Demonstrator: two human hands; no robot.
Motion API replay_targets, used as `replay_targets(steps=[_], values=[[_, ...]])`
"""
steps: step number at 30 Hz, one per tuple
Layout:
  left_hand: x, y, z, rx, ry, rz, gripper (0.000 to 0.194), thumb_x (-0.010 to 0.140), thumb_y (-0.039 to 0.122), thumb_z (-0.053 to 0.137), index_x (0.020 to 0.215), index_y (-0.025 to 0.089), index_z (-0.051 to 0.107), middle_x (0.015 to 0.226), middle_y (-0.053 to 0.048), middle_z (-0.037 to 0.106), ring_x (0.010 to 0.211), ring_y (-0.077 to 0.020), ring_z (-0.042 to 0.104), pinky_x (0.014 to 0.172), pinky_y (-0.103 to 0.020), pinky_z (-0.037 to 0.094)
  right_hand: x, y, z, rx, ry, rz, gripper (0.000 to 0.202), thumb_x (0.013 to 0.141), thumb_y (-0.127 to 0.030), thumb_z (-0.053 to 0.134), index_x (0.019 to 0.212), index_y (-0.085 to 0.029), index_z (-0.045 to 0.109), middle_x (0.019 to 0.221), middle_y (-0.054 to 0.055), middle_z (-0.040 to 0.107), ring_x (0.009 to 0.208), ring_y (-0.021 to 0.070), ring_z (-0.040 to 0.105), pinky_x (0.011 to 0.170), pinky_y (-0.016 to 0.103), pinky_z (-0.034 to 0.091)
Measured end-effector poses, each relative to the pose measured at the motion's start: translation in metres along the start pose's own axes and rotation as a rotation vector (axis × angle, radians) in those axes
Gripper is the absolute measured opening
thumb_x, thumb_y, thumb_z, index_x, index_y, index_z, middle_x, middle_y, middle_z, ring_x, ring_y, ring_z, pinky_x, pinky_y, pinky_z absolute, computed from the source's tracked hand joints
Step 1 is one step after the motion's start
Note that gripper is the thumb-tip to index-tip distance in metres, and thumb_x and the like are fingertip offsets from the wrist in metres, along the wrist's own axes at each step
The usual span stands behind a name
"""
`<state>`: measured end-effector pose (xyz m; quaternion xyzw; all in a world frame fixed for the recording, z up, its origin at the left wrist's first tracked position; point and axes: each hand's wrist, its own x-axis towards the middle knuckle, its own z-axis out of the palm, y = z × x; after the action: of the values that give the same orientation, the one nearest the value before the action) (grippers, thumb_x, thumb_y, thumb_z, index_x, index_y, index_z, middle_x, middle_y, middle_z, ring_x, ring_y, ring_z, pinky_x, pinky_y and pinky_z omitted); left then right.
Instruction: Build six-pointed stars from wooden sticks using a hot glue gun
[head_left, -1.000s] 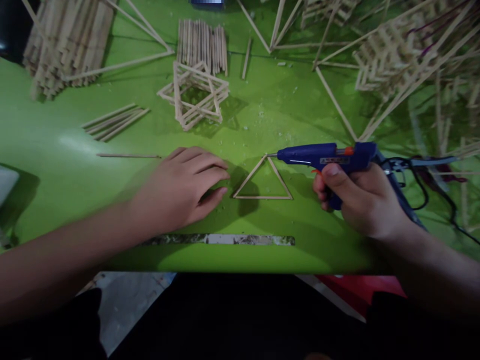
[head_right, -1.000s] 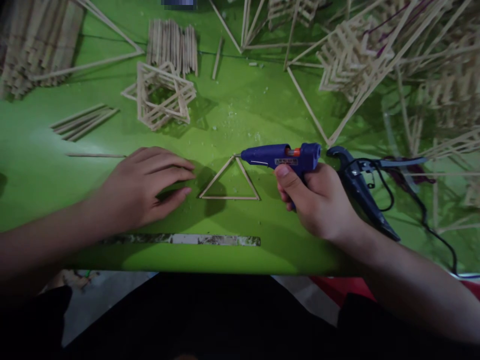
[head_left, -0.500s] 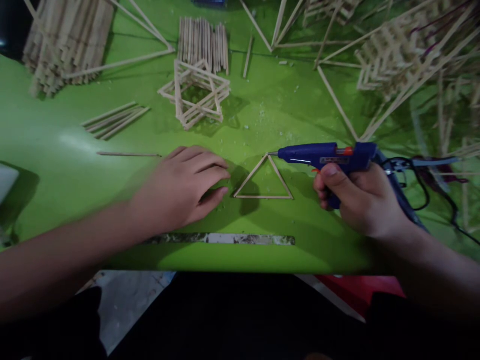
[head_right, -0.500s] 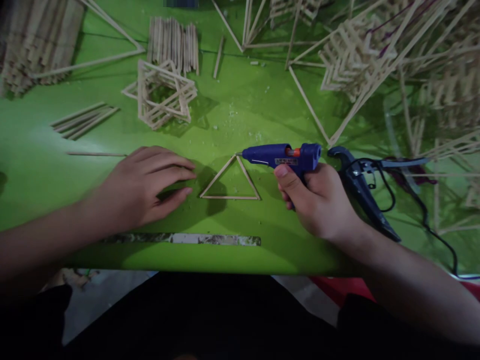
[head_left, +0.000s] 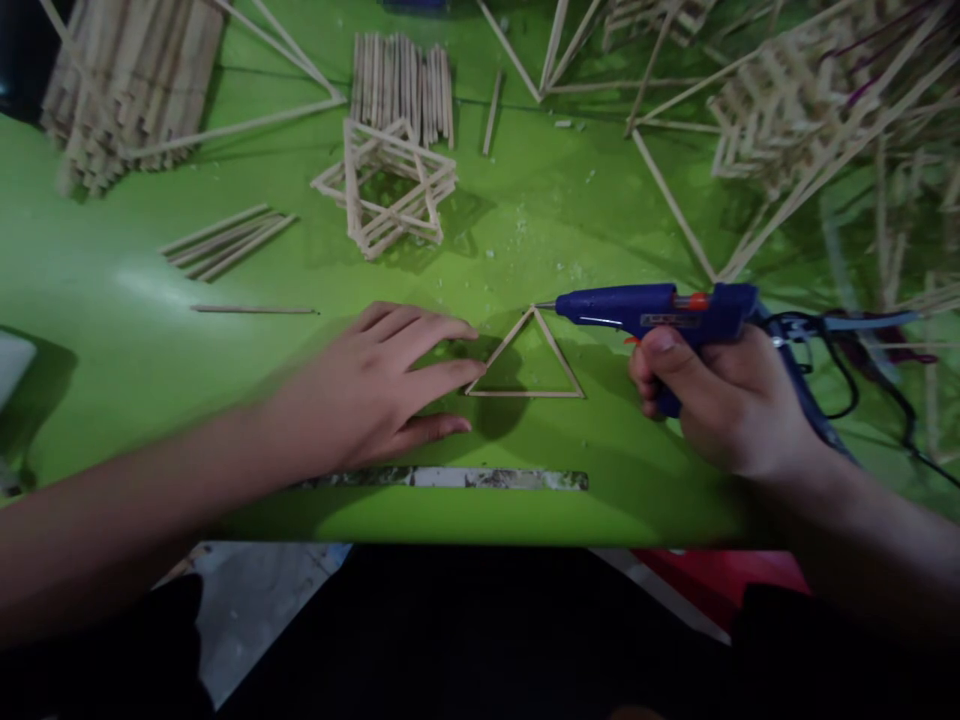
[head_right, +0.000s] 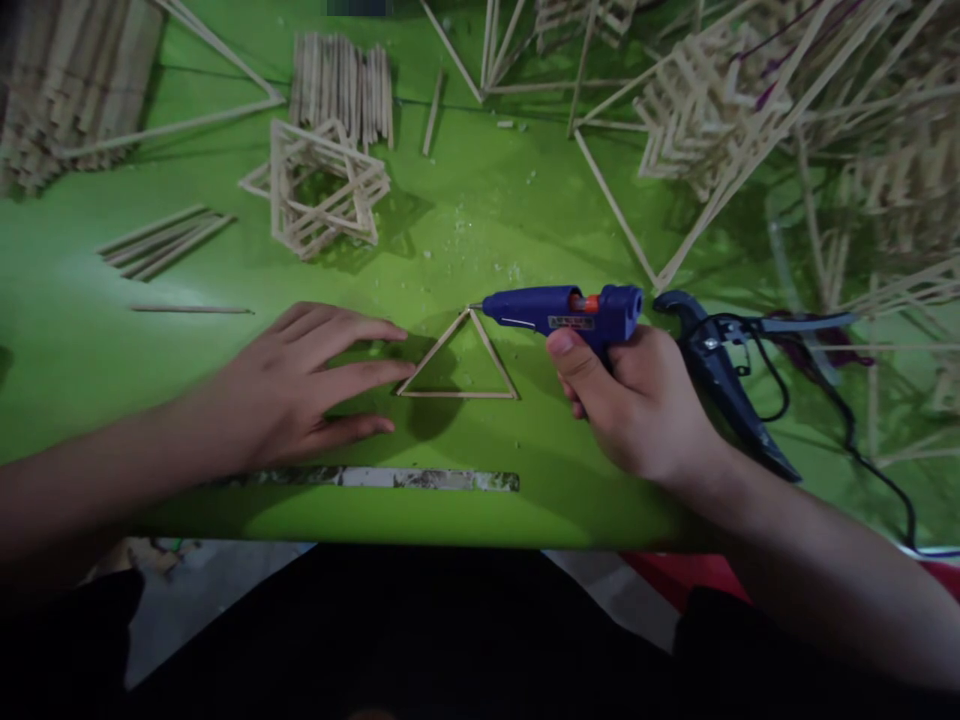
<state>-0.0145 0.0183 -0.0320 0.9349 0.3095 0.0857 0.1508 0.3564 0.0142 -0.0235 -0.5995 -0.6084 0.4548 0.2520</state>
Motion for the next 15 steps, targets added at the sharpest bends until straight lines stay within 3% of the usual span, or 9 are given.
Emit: replay_targets(steps=[5,15], values=[[-0.0001,-0.0001,-0.0004,0.039,0.008,0.026,0.049,0.121,0.051,0.062,0.150,0.013,0.075,0.160,-0.021,0.069,0.144,-0.0446,0.070,0.123,-0.070,0.060,-0.0014,0.0024,-0.0022,-0.044,-0.005,0.002,0.064,0.109,-0.080,0.068,0.076,-0.025,0.067,0.069,0.002,0.065,0.060,0.0157,0.062,0.054,0.035,0.048],[-0.0001,0.0007,-0.0022,-0.039,0.005,-0.014,0.042,0.117,0.049,0.070,0.150,0.023,0.078,0.160,-0.017,0.072,0.146,-0.0413,0.071,0.127,-0.067,0.058,-0.0024,0.0047,-0.0036,-0.029,0.022,0.023,0.062,0.105,-0.078,0.075,0.075,-0.025,0.069,0.068,0.003,0.066,0.059,0.0173,0.062,0.053,0.035,0.046]])
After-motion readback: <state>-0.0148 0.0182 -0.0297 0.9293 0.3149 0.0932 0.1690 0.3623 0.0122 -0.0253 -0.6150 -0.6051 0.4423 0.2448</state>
